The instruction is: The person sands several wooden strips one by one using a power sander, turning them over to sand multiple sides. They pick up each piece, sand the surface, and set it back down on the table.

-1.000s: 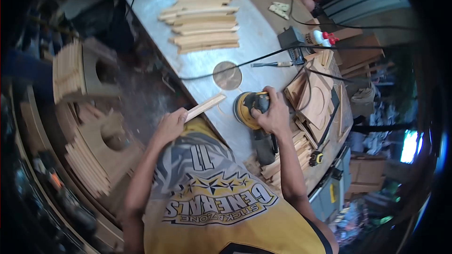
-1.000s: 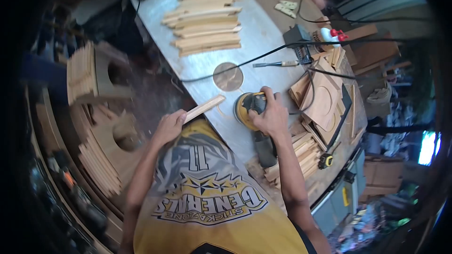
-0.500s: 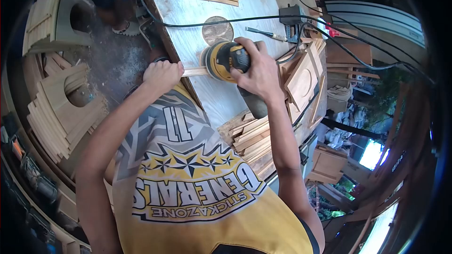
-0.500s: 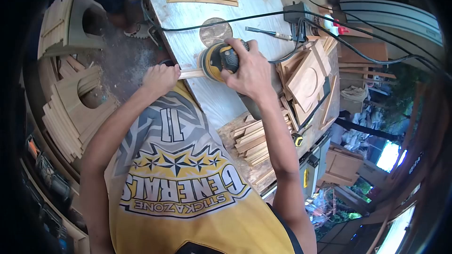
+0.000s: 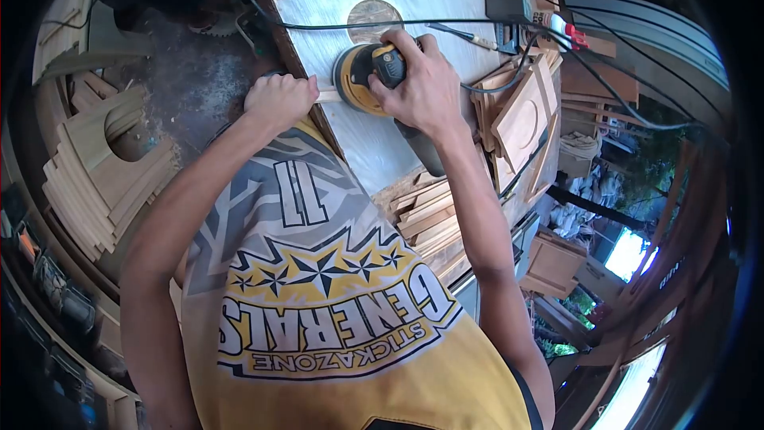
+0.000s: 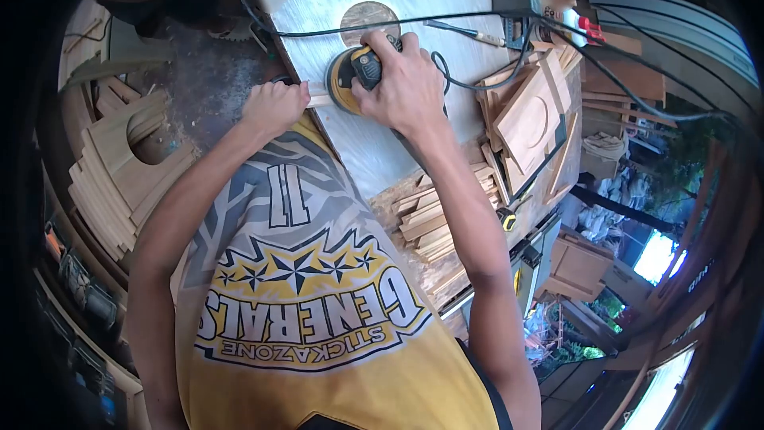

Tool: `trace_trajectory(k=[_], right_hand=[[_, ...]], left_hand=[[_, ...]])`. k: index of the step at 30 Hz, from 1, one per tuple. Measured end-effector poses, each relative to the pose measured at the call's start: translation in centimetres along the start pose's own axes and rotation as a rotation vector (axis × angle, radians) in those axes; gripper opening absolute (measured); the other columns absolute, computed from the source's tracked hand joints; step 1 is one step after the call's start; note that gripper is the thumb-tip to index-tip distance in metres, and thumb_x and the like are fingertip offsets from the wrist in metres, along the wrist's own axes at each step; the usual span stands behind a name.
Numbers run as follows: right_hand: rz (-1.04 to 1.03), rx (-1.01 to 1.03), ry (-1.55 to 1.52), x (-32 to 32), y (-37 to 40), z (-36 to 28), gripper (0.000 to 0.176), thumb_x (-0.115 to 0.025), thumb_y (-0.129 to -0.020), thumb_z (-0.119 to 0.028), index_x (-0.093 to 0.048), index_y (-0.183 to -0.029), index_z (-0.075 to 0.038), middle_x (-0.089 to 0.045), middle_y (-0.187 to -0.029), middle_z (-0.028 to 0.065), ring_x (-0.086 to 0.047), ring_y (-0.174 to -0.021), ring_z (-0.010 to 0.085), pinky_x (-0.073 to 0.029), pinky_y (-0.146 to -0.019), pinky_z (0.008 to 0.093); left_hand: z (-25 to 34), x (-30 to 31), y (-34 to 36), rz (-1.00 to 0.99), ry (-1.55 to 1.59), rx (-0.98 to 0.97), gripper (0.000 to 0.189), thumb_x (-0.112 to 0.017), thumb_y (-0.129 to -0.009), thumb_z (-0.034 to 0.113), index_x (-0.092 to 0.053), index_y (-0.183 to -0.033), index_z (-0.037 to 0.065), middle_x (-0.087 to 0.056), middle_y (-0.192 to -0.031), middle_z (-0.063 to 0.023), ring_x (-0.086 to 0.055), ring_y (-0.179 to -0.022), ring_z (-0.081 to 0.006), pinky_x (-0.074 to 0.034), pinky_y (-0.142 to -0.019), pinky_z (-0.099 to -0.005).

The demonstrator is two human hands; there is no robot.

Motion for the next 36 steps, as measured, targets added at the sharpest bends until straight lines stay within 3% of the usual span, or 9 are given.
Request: trace_trajectory(k=[6, 13, 21, 26, 27, 30, 32, 34, 36], right_hand=[[0.006, 0.001, -0.045, -0.1, -0.2, 1.4, 0.055, -0.081, -0.071, -0.032, -0.065, -0.123, -0.021, -0.06, -0.105, 0.0243, -0.068, -0.091, 0.0473, -0.057, -0.079, 0.0523], [0.105, 0.096, -0.035, -0.3, 0.0, 1.7, 0.052, -0.079, -0.076, -0.034, -0.066, -0.124, -0.018, -0.065, -0.107, 0.0189, -0.071, -0.093, 0.0419, -0.058, -0.081, 0.0497], [0.111, 0.099, -0.042, -0.6, 0.3, -0.3, 0.051, -0.08, -0.076, -0.034, -0.066, -0.122, -0.02, -0.064, -0.101, 0.0178, -0.071, -0.089, 0.0401, -0.058, -0.077, 0.0489], [0.115, 0.206, -0.062, -0.9, 0.8, 1.9, 0.051, -0.08, -0.079, -0.032, -0.066, -0.123, -0.011, -0.068, -0.113, 0.0168, -0.068, -0.103, 0.0355, -0.054, -0.092, 0.0457], [-0.063, 0.068, 0.042, -0.9, 0.7, 2.8, 0.055, -0.082, -0.078, -0.029, -0.066, -0.126, -0.007, -0.068, -0.122, 0.0179, -0.065, -0.113, 0.0346, -0.05, -0.099, 0.0445], [0.064, 0.211, 0.089, -0.6, 1.2, 6.9, 0.057, -0.081, -0.078, -0.03, -0.066, -0.128, -0.008, -0.067, -0.127, 0.0198, -0.065, -0.113, 0.0369, -0.05, -0.098, 0.0449], [0.092, 0.117, 0.023, 1.4, 1.5, 6.8, 0.055, -0.079, -0.079, -0.033, -0.066, -0.128, -0.011, -0.067, -0.121, 0.0198, -0.066, -0.108, 0.0381, -0.052, -0.097, 0.0458], [0.031, -0.158, 0.059, 1.8, 2.1, 7.7, 0.055, -0.078, -0.076, -0.035, -0.065, -0.126, -0.019, -0.065, -0.104, 0.0196, -0.069, -0.093, 0.0427, -0.056, -0.086, 0.0484], [0.066, -0.139, 0.049, 2.3, 2.2, 8.0, 0.057, -0.078, -0.075, -0.036, -0.063, -0.128, -0.019, -0.063, -0.101, 0.0232, -0.069, -0.093, 0.044, -0.056, -0.084, 0.0495]], left_hand=[[0.2, 0.4, 0.0, 0.017, -0.033, -0.029, 0.058, -0.042, -0.107, 0.036, -0.076, -0.073, 0.005, -0.073, -0.074, -0.0213, -0.074, -0.071, -0.0404, -0.06, -0.07, -0.0512], [0.1, 0.4, 0.1, 0.082, -0.082, -0.07, 0.057, -0.042, -0.107, 0.035, -0.076, -0.074, 0.005, -0.073, -0.073, -0.0212, -0.074, -0.07, -0.0401, -0.06, -0.069, -0.0505], [-0.3, 0.3, -0.1, -0.022, -0.01, -0.036, 0.057, -0.039, -0.109, 0.037, -0.073, -0.074, 0.006, -0.072, -0.075, -0.0217, -0.072, -0.073, -0.0418, -0.057, -0.072, -0.0538], [-0.1, 1.4, 0.2, -0.106, -0.057, -0.012, 0.059, -0.035, -0.11, 0.035, -0.076, -0.081, 0.004, -0.075, -0.083, -0.0212, -0.074, -0.082, -0.0408, -0.058, -0.077, -0.0526], [-0.4, 1.2, 0.4, -0.07, -0.059, -0.017, 0.059, -0.035, -0.11, 0.036, -0.076, -0.081, 0.004, -0.075, -0.082, -0.0208, -0.074, -0.082, -0.0411, -0.058, -0.077, -0.0527], [-0.8, 1.7, 1.4, -0.021, -0.066, -0.011, 0.058, -0.037, -0.11, 0.036, -0.075, -0.079, 0.004, -0.074, -0.08, -0.0201, -0.074, -0.079, -0.0416, -0.058, -0.076, -0.0527], [-1.2, 1.7, 1.3, -0.011, -0.064, 0.0, 0.058, -0.037, -0.11, 0.035, -0.075, -0.078, 0.005, -0.074, -0.078, -0.0197, -0.073, -0.077, -0.0418, -0.058, -0.074, -0.0526], [-1.4, 1.3, 1.3, -0.034, -0.076, -0.008, 0.057, -0.038, -0.11, 0.035, -0.074, -0.077, 0.005, -0.073, -0.075, -0.0192, -0.073, -0.072, -0.0419, -0.059, -0.071, -0.0525], [-1.5, 1.5, 1.2, -0.022, -0.108, -0.035, 0.057, -0.039, -0.11, 0.035, -0.074, -0.077, 0.005, -0.073, -0.074, -0.0194, -0.072, -0.069, -0.0414, -0.059, -0.07, -0.0524]])
Point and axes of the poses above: each hand's wrist, its own y-axis away from the middle knuckle, its own x-axis out of the back of the hand, z = x × y, the point moved 3 cm from there along -y, towards the middle knuckle
